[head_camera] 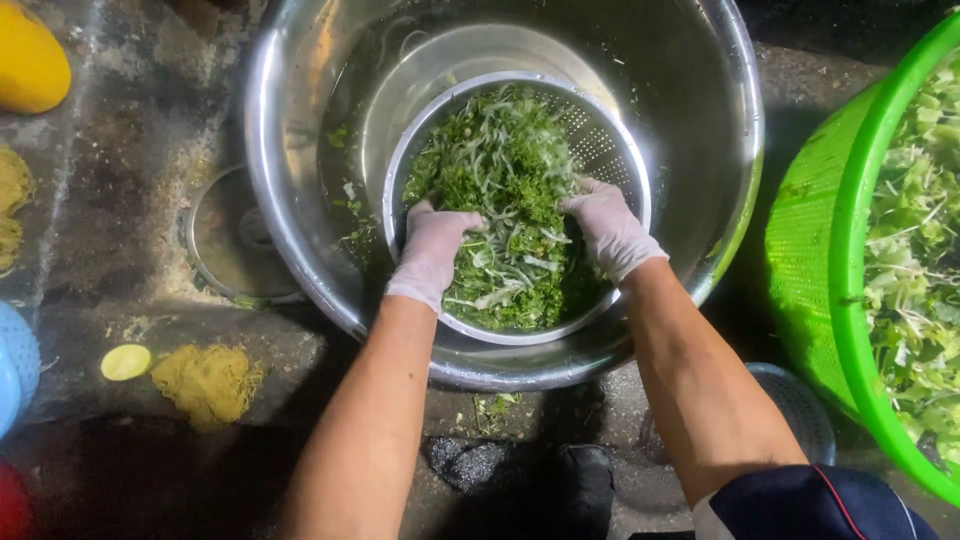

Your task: The person washes chopped green vegetables in a large metal bowl filled with water, using a blue plastic strainer to scoop and transfer them into a green colander. They then rinse a separate batch of bean sprouts in a metal strainer under running water.

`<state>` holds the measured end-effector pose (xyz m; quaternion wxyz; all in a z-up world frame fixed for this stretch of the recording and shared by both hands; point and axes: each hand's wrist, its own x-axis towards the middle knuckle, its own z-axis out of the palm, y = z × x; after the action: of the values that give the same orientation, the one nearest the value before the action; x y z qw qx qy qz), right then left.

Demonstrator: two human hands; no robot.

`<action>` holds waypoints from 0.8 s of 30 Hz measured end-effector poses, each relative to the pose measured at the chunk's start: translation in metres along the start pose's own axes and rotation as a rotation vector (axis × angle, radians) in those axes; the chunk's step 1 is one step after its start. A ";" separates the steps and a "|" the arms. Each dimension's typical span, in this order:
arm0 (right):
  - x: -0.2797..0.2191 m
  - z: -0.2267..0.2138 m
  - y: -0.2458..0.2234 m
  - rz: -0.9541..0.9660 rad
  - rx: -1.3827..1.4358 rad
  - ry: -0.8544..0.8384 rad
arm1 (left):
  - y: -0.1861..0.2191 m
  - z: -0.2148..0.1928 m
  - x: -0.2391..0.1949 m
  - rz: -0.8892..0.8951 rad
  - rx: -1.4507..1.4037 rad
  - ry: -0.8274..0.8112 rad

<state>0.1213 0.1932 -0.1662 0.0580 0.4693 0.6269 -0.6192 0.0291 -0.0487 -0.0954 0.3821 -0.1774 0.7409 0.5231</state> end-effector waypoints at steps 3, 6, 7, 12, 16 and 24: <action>-0.016 -0.007 -0.019 -0.080 0.069 0.033 | 0.004 0.000 -0.005 0.017 -0.071 0.003; -0.043 -0.013 -0.054 -0.167 0.080 0.013 | 0.028 -0.002 -0.035 0.081 -0.078 -0.036; -0.047 -0.014 -0.064 -0.203 0.021 0.023 | 0.050 -0.005 -0.061 0.025 -0.077 -0.018; -0.117 0.010 -0.129 -0.225 -0.463 0.119 | 0.040 0.001 -0.052 0.076 0.350 -0.044; -0.138 0.021 -0.110 -0.122 -0.696 0.146 | 0.044 -0.009 -0.091 -0.128 0.071 0.022; -0.107 0.029 -0.029 0.118 -0.012 0.167 | 0.041 -0.012 -0.092 -0.252 0.078 -0.070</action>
<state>0.1460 0.1199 -0.0817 0.0446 0.5552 0.6044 -0.5696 0.0564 -0.0564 0.0021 0.4770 -0.2359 0.7186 0.4477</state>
